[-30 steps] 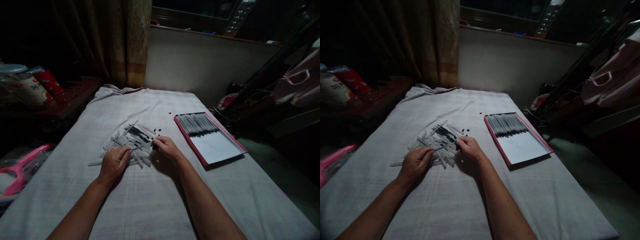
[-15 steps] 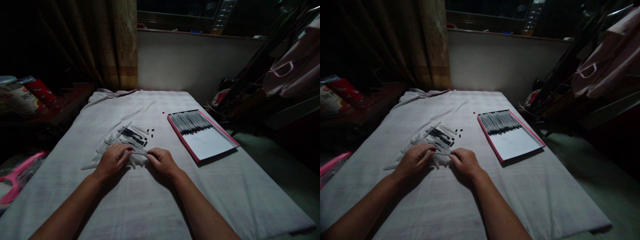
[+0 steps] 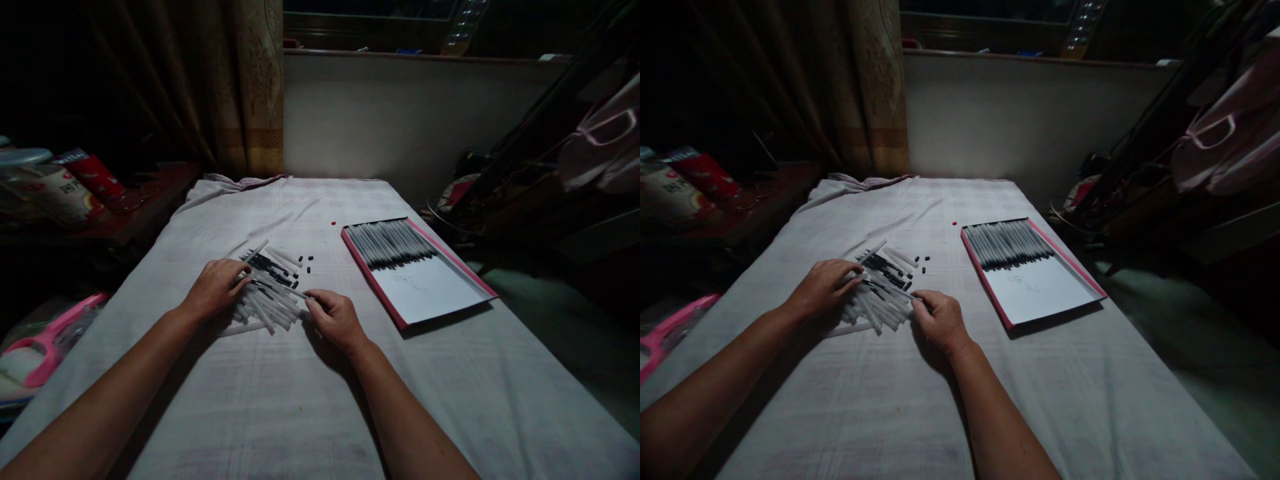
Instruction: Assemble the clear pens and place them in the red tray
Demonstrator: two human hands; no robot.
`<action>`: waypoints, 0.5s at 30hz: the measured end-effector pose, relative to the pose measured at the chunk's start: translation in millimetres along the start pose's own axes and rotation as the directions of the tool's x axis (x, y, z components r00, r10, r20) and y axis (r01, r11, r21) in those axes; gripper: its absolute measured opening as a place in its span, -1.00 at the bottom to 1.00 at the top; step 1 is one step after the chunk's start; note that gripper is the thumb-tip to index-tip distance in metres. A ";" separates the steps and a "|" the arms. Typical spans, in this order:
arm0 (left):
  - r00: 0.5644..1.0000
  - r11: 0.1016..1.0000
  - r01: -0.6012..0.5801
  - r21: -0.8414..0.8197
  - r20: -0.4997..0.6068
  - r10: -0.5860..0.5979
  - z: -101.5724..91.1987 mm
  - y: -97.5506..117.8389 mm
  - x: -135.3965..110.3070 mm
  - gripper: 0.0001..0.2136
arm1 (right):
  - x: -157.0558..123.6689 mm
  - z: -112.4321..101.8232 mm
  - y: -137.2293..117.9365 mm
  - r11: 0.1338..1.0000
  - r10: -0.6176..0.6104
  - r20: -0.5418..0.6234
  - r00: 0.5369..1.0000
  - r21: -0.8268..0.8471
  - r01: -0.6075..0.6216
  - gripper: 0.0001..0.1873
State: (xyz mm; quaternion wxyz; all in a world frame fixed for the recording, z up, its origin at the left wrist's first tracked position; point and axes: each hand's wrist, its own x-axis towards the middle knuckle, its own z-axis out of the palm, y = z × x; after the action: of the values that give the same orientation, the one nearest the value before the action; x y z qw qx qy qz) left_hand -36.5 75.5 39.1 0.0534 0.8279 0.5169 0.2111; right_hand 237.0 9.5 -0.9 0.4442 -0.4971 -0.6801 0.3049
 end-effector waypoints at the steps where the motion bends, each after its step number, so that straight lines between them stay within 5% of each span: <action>1: 1.000 0.997 0.025 -0.068 -0.014 -0.026 -2.4 7.6 -4.5 -0.73 | -0.4 -0.4 -2.7 1.000 -0.012 -0.002 1.000 0.020 0.012 -0.78; 4: 0.987 0.917 0.161 -0.365 0.055 -0.152 -3.3 33.1 -23.4 -0.70 | -2.1 -2.1 -11.3 0.996 -0.053 0.020 0.998 0.070 0.052 -0.80; 8: 0.938 0.671 0.318 -0.670 0.116 -0.328 7.6 57.8 -48.2 -0.66 | -4.3 -2.6 -17.1 0.995 -0.068 0.063 0.996 0.082 0.063 -0.80; 11: 0.889 0.506 0.406 -0.761 0.200 -0.413 14.7 63.5 -57.4 -0.61 | -5.3 -2.4 -17.5 0.996 -0.064 0.090 0.994 0.067 0.059 -0.79; 15: 0.853 0.404 0.445 -0.800 0.241 -0.463 16.6 64.4 -60.4 -0.57 | -5.6 -2.4 -17.7 0.996 -0.059 0.121 0.991 0.066 0.051 -0.79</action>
State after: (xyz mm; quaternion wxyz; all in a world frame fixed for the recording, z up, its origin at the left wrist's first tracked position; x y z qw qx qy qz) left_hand 1.1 -5.1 26.0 0.4893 0.5263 0.5577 0.4155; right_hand 232.7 -1.6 13.6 0.4253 -0.4441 -0.7097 0.3438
